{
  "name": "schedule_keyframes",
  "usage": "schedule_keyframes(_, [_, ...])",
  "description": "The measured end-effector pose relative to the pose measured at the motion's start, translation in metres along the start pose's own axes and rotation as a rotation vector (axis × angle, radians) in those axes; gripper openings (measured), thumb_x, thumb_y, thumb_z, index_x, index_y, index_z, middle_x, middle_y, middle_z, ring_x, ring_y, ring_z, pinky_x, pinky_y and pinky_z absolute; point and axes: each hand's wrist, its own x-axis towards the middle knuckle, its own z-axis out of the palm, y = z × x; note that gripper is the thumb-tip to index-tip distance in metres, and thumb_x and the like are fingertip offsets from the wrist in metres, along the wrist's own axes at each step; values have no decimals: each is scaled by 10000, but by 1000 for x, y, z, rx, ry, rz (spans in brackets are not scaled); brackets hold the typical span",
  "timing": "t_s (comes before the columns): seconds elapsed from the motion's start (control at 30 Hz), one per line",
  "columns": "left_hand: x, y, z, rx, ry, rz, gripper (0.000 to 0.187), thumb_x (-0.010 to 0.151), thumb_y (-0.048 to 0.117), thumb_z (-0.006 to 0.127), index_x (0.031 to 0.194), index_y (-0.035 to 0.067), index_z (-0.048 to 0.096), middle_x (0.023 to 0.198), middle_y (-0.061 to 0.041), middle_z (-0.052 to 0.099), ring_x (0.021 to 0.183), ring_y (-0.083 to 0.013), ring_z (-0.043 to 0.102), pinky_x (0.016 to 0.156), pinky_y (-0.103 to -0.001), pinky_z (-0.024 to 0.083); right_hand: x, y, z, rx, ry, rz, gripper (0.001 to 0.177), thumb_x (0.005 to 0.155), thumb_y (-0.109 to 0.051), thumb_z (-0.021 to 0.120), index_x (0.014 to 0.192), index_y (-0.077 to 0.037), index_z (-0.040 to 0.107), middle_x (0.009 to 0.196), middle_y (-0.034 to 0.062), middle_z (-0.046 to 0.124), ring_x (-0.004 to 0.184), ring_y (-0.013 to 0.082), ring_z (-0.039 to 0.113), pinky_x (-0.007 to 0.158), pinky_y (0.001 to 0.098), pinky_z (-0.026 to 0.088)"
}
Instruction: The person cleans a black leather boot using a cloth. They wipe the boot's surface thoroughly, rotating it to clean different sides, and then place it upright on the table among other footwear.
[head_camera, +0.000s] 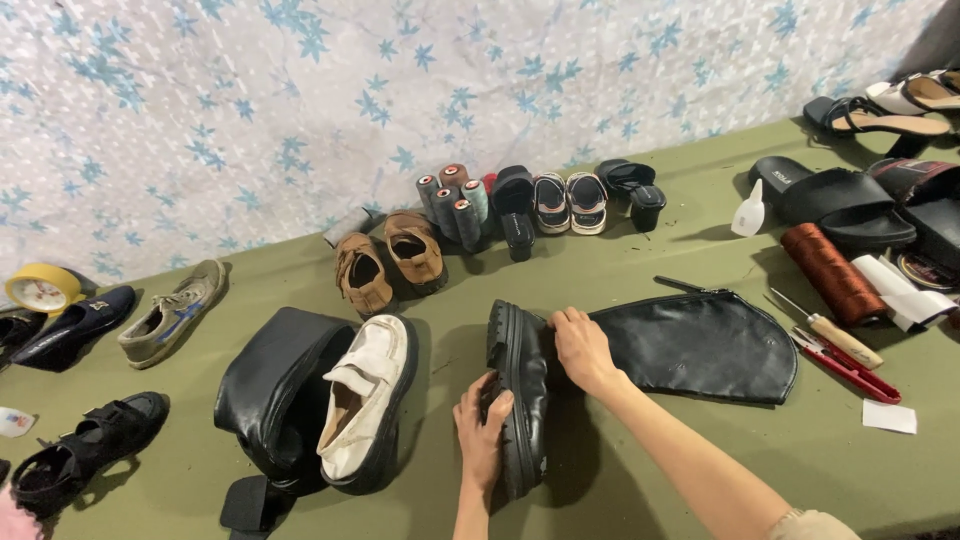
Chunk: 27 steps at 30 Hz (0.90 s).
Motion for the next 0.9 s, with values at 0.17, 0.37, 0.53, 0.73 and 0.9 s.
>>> schedule_keyframes(0.17, [-11, 26, -9, -125, -46, -116, 635, 777, 510, 578, 1347, 245, 663, 1324, -26, 643, 1311, -156, 434, 1122, -397, 386, 4, -29, -43, 334, -85, 99, 196, 1003, -142, 509, 1133, -101, 651, 1109, 77, 651, 973, 286, 629, 805, 438, 508])
schedule_keyframes(0.37, [-9, 14, -6, -82, -30, -75, 638, 762, 537, 588, 1333, 261, 662, 1339, -14, 630, 1273, -178, 449, 1102, -400, 368, 5, 6, -16, -132, -2, -37, 207, 905, 11, 570, 1074, -72, 655, 1028, 116, 651, 966, 329, 608, 793, 441, 535])
schedule_keyframes(0.53, [-15, 27, -7, -120, -45, -116, 667, 770, 535, 572, 1364, 244, 656, 1355, -31, 627, 1345, -165, 420, 1131, -416, 374, -5, 35, -23, -215, 61, -25, 158, 979, -104, 571, 1086, -132, 683, 1027, 90, 636, 966, 310, 606, 752, 433, 533])
schedule_keyframes(0.73, [-11, 24, -7, -157, -61, -145, 664, 778, 515, 585, 1391, 265, 634, 1392, -49, 586, 1389, -172, 404, 1138, -448, 373, -9, 88, -69, -159, -66, 208, 270, 943, -125, 541, 1175, -167, 673, 1097, 113, 616, 1076, 371, 605, 734, 544, 549])
schedule_keyframes(0.9, [-15, 28, -7, -145, -62, -174, 691, 774, 541, 564, 1401, 256, 625, 1405, -55, 563, 1413, -171, 371, 1150, -463, 364, -34, 134, -99, -145, -91, 337, 337, 943, 12, 521, 1217, -161, 613, 1188, 91, 634, 1108, 327, 573, 752, 486, 536])
